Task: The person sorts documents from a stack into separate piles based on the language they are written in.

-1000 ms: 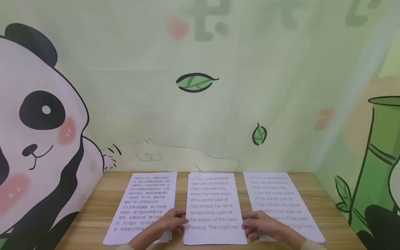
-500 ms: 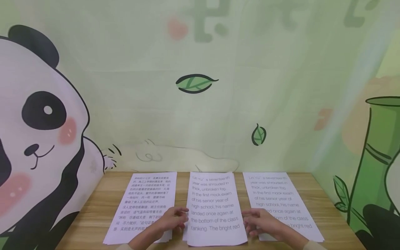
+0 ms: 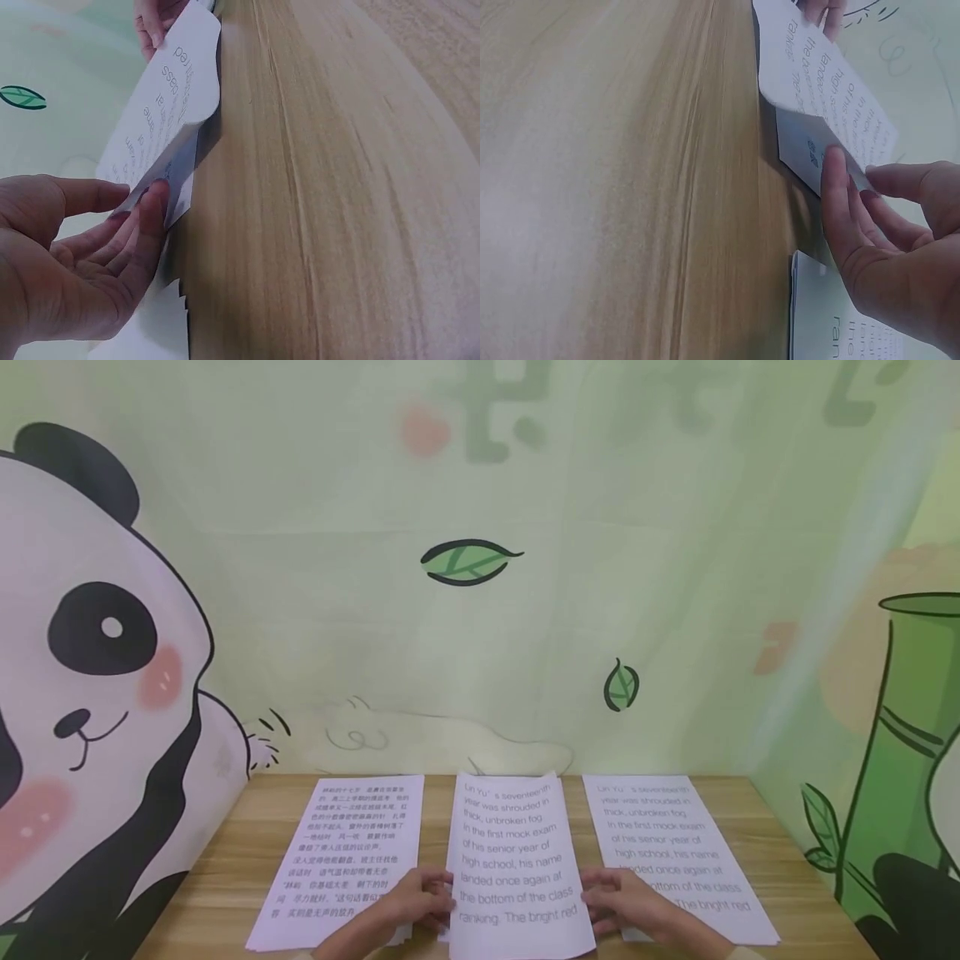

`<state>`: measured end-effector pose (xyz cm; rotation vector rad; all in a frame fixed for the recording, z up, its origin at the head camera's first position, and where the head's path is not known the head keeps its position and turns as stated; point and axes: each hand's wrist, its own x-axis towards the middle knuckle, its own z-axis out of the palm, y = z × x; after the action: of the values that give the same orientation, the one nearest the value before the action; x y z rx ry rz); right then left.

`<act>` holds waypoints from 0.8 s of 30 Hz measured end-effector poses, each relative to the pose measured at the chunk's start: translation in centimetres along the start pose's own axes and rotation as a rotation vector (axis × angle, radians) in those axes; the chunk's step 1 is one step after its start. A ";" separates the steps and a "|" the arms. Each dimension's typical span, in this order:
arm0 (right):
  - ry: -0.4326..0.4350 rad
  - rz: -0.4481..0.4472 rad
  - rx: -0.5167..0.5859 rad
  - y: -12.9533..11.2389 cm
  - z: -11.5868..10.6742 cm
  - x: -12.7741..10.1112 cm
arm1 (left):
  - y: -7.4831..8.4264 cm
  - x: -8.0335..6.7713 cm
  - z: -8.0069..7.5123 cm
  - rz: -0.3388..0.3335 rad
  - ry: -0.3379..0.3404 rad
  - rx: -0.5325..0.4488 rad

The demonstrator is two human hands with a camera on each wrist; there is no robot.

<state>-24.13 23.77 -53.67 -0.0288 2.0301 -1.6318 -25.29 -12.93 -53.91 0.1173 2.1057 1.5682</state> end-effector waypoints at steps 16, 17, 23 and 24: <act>0.025 -0.014 -0.037 -0.2 -0.9 -1.0 | 0.0 -0.4 0.7 0.022 -0.026 -0.076; 0.033 -0.016 -0.040 -0.1 -1.1 -1.1 | 0.1 -0.3 0.8 0.032 -0.027 -0.082; 0.074 -0.040 -0.055 -0.1 -2.7 -2.2 | 0.9 0.2 2.5 0.074 -0.025 -0.104; 0.086 -0.037 -0.059 -0.1 -3.1 -2.3 | 1.1 0.4 2.9 0.077 -0.019 -0.104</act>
<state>-23.45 27.36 -52.30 -0.0180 2.1538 -1.6208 -24.57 -9.86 -53.58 0.1792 2.0224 1.7110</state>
